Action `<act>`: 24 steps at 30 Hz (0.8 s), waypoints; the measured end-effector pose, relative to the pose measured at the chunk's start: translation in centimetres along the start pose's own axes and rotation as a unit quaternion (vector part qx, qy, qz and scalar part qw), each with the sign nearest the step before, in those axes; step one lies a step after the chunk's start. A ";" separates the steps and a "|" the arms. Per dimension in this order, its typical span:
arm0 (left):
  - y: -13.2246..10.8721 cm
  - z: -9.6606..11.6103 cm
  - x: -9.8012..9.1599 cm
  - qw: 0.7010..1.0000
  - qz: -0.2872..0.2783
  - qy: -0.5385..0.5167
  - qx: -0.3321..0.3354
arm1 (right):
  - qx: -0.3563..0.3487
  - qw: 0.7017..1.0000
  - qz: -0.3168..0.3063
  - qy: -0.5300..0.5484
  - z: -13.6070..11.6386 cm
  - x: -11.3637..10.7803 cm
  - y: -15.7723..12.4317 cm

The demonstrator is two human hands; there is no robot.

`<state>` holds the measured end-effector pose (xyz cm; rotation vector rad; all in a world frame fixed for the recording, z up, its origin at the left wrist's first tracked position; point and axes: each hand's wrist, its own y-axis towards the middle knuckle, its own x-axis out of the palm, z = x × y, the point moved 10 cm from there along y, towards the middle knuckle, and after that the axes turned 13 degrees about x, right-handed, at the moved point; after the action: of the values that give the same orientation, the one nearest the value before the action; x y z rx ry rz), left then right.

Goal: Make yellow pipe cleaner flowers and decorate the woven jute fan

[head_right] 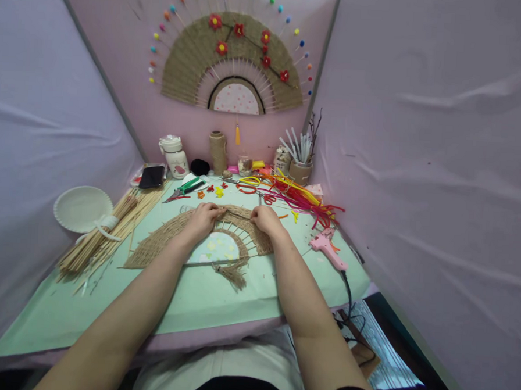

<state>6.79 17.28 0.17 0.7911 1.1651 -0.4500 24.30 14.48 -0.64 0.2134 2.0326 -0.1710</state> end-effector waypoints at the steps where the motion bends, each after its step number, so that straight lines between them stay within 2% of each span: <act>1: 0.0 0.0 0.1 1.000 -0.006 -0.002 0.000 | 0.000 1.000 0.000 0.000 0.0 -0.1 0.0; 10: 0.0 0.0 0.3 1.000 -0.027 -0.005 -0.003 | 0.006 1.000 -0.006 0.002 0.2 0.0 0.0; 15: -0.1 0.2 0.2 1.000 -0.018 -0.016 0.001 | 0.001 1.000 -0.005 0.003 0.2 0.1 0.0; 18: -0.2 0.3 -1.2 0.999 0.035 -0.016 -0.008 | -0.005 1.000 0.010 0.007 0.0 -0.5 -0.2; 21: -0.6 -0.3 -3.3 0.992 0.111 0.011 -0.054 | -0.017 0.999 0.035 0.014 -0.4 -1.4 -0.3; 24: -1.0 -0.9 -4.4 0.985 0.144 0.029 -0.086 | -0.035 0.998 0.051 0.022 -0.9 -2.0 -0.4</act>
<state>3.99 16.97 3.85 0.8099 1.1056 -0.0844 24.30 14.11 1.53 0.2776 2.0622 -0.0317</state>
